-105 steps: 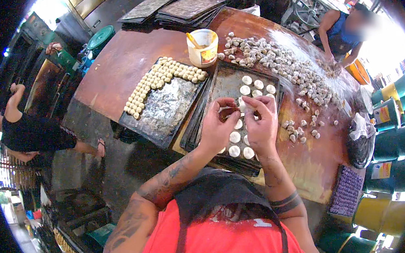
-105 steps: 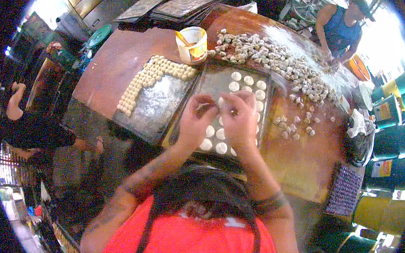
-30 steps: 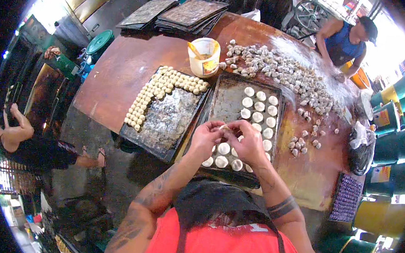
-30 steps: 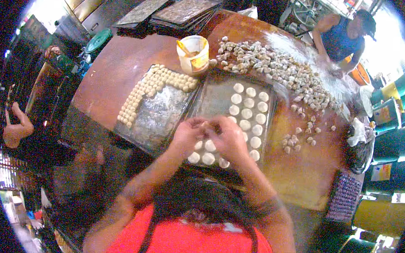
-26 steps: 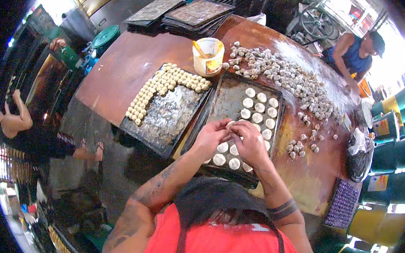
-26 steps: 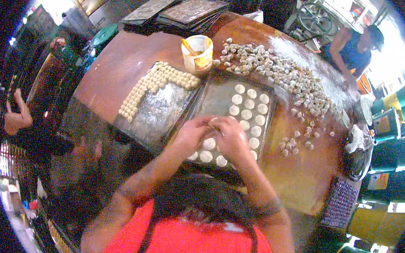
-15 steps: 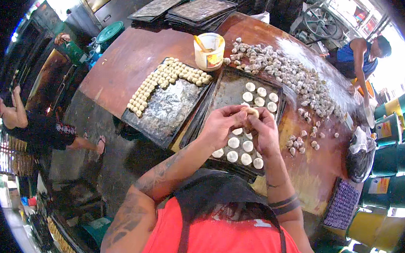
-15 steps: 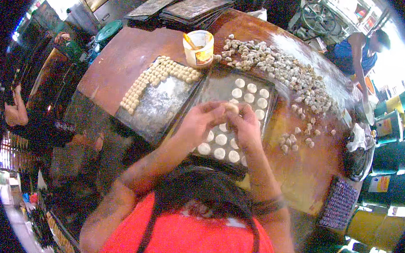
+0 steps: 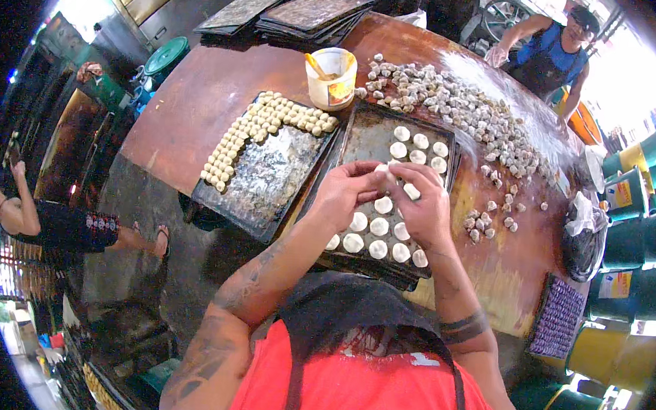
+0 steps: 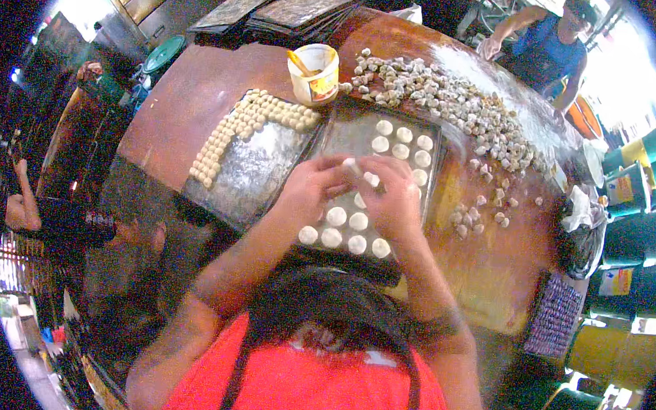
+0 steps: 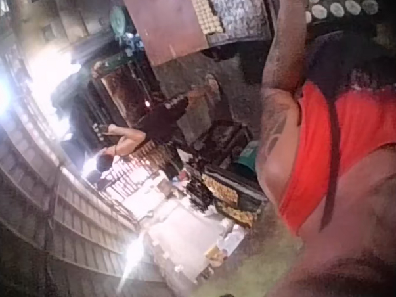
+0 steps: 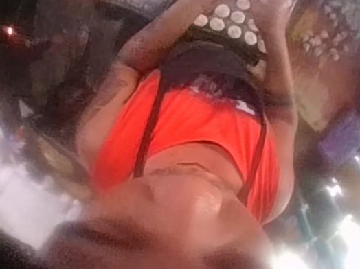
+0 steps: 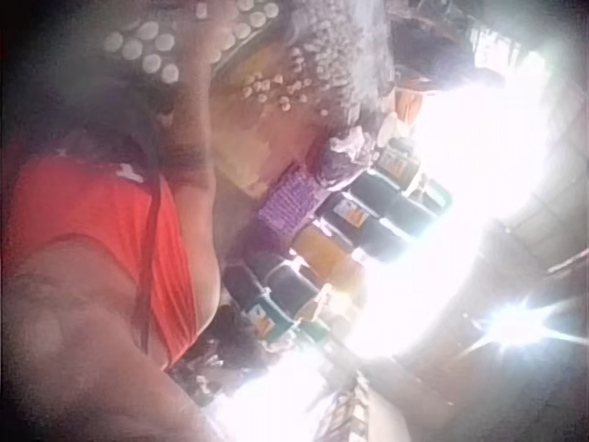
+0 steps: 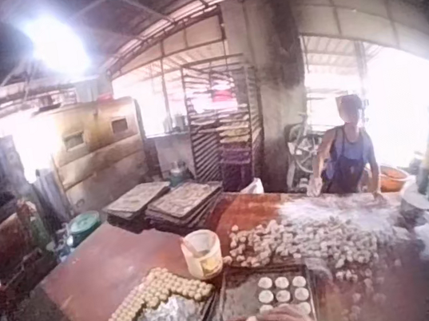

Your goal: The person shapes dough balls around filling portions by hand, arranges them in rows on a baking tray, sets the loaded tray aside, and places more formed dough balls onto another tray.

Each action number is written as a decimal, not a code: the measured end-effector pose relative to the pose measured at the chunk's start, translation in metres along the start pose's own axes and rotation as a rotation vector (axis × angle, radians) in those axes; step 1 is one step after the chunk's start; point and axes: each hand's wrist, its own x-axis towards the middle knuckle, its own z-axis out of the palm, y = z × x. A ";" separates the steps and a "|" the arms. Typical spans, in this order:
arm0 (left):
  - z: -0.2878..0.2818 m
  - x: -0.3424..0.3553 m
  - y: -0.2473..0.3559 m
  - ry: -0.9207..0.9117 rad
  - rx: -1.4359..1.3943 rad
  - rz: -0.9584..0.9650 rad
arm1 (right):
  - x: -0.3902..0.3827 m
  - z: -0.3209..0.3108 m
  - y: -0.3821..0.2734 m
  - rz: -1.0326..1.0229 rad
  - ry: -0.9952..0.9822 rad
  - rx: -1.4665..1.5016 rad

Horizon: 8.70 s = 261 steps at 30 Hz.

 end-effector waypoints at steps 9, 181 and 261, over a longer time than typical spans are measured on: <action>-0.009 -0.004 -0.027 -0.231 -0.213 -0.272 | 0.006 0.020 0.005 0.114 -0.067 0.379; 0.002 0.037 -0.036 -0.316 -0.084 -0.429 | -0.001 0.001 0.048 0.022 -0.122 0.257; -0.176 0.079 -0.050 0.254 1.710 -0.048 | -0.146 -0.028 0.121 1.148 -0.351 0.136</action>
